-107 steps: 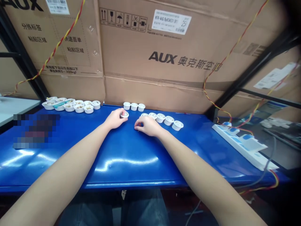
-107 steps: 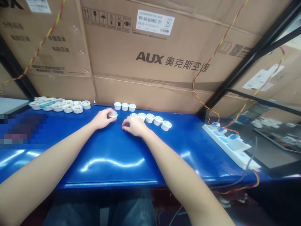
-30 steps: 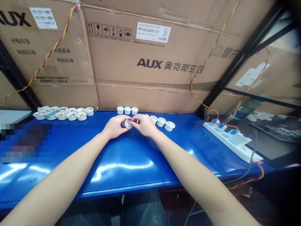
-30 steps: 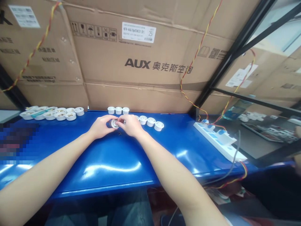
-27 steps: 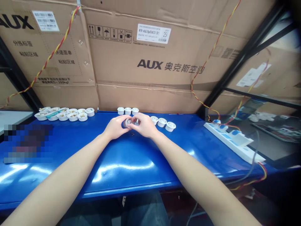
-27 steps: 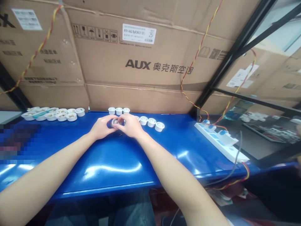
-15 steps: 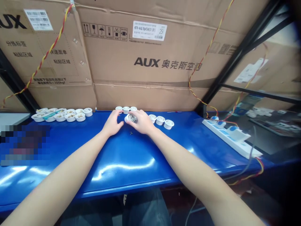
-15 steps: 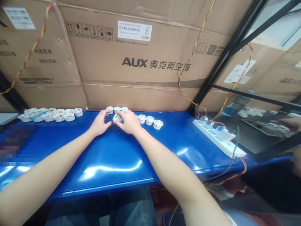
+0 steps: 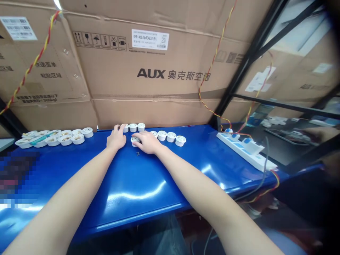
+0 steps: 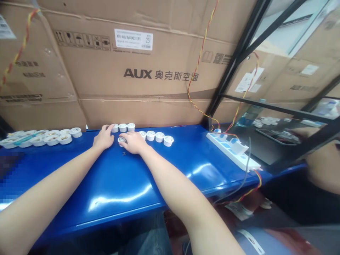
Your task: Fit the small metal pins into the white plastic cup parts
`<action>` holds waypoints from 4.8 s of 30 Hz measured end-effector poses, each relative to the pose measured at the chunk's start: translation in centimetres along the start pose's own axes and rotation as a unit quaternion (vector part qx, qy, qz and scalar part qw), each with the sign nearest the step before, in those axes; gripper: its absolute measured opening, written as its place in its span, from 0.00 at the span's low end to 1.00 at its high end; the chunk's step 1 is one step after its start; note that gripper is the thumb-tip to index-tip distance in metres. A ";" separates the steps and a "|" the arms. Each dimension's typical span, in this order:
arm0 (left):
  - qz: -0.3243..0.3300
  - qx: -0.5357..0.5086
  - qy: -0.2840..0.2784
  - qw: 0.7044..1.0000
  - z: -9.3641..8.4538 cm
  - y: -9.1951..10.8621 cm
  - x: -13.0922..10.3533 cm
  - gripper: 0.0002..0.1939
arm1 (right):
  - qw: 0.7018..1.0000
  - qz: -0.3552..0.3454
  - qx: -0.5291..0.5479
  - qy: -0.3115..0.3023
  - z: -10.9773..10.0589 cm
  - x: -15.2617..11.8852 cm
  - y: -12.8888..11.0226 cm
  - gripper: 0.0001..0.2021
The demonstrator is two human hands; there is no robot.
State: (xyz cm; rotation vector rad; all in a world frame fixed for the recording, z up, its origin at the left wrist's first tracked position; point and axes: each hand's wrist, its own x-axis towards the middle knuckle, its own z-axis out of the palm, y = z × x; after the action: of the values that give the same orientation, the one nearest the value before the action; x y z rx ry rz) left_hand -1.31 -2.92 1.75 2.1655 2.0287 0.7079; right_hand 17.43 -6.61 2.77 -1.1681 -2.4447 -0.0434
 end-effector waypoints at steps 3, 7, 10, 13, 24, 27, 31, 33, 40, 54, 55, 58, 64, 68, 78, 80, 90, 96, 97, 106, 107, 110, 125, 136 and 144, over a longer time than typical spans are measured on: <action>0.011 0.035 -0.004 0.999 0.2 0.5 0.6 0.26 | 1.000 0.013 -0.009 0.000 -0.1 -0.1 0.3 0.18; 0.014 0.012 0.037 0.999 0.5 0.4 0.9 0.21 | 0.999 0.037 -0.020 -0.003 -0.5 -0.4 0.8 0.19; 0.012 -0.032 0.066 0.997 0.5 -0.1 0.7 0.12 | 0.998 0.058 -0.031 -0.006 -0.9 -0.7 1.4 0.18; 0.033 -0.074 0.078 0.994 0.5 -0.6 0.3 0.06 | 0.993 0.104 -0.050 -0.001 -1.1 -0.9 2.3 0.19; 0.189 -0.160 -0.015 0.969 -1.9 -0.5 -5.6 0.06 | 0.997 0.062 0.002 0.055 -3.4 -1.4 1.3 0.15; 0.191 -0.193 -0.048 0.961 -2.5 -0.3 -6.3 0.14 | 0.997 -0.032 0.056 -0.050 -3.7 -1.5 0.3 0.10; 0.201 -0.196 -0.054 0.958 -2.6 -0.4 -6.0 0.17 | 0.989 -0.054 0.071 -0.115 -3.1 -1.5 0.1 0.12; 0.205 -0.199 -0.055 0.957 -2.4 -0.5 -5.7 0.19 | 0.988 -0.063 0.078 -0.116 -2.8 -1.6 0.3 0.15; 0.199 -0.216 -0.064 0.954 -1.8 -0.9 -5.2 0.23 | 0.979 -0.116 0.101 -0.136 -2.4 -1.4 0.6 0.14; 0.193 -0.223 -0.076 0.953 -2.0 -0.7 -5.4 0.24 | 0.974 -0.115 0.134 -0.140 -1.8 -1.4 0.4 0.11; 0.194 -0.223 -0.075 0.952 -2.0 -0.7 -5.4 0.24 | 0.975 -0.112 0.134 -0.140 -1.9 -1.4 0.3 0.11; 0.195 -0.221 -0.072 0.953 -2.0 -0.8 -5.4 0.24 | 0.977 -0.099 0.131 -0.137 -2.1 -1.4 0.1 0.10; 0.203 -0.203 -0.076 0.955 -2.2 -0.7 -5.4 0.21 | 0.982 -0.063 0.124 -0.128 -2.1 -1.5 0.0 0.08; 0.225 -0.194 -0.063 0.953 -2.2 -0.7 -5.4 0.19 | 0.983 -0.039 0.129 -0.124 -2.0 -1.5 -0.1 0.08; 0.212 -0.192 -0.062 0.956 -2.2 -0.7 -5.4 0.20 | 0.986 -0.028 0.128 -0.105 -1.9 -1.6 0.1 0.04; 0.185 -0.187 -0.061 0.963 -2.3 -0.7 -5.4 0.21 | 0.989 -0.018 0.120 -0.090 -1.9 -1.5 0.1 0.04; 0.194 -0.188 -0.028 0.962 -2.5 -0.2 -5.8 0.24 | 0.990 0.032 0.136 -0.004 -2.5 -1.2 -0.8 0.05; 0.214 -0.133 -0.002 0.968 -2.8 0.8 -6.2 0.20 | 0.989 0.037 0.141 0.020 -2.6 -1.1 -1.4 0.05; 0.217 -0.127 0.001 0.968 -2.8 0.9 -6.3 0.20 | 0.989 0.035 0.139 0.021 -2.6 -1.1 -1.4 0.05; 0.258 -0.109 0.009 0.960 -2.4 0.7 -6.1 0.24 | 0.990 0.031 0.134 0.038 -2.6 -1.1 -1.3 0.05; 0.259 -0.108 0.011 0.960 -2.3 0.6 -6.1 0.24 | 0.990 0.029 0.135 0.038 -2.6 -1.1 -1.4 0.05; 0.269 -0.108 0.013 0.957 -2.2 0.6 -6.1 0.24 | 0.989 0.020 0.142 0.037 -2.4 -1.1 -1.4 0.05; 0.294 -0.155 0.054 0.941 -2.8 1.1 -6.5 0.20 | 0.961 0.048 0.262 0.077 -2.0 -1.1 -1.4 0.06; 0.266 -0.204 0.066 0.940 -2.8 1.2 -6.7 0.26 | 0.952 0.023 0.283 0.117 -2.0 -1.1 -1.6 0.12; 0.222 -0.222 0.048 0.948 -2.1 1.0 -6.1 0.29 | 0.986 -0.015 0.118 0.118 -1.5 -0.5 -2.2 0.17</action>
State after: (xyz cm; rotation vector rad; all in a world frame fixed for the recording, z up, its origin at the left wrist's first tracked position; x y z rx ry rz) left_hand -1.22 -9.43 2.34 2.3376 1.2386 1.2041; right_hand 16.61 -8.70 4.28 -0.9642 -2.1914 0.0915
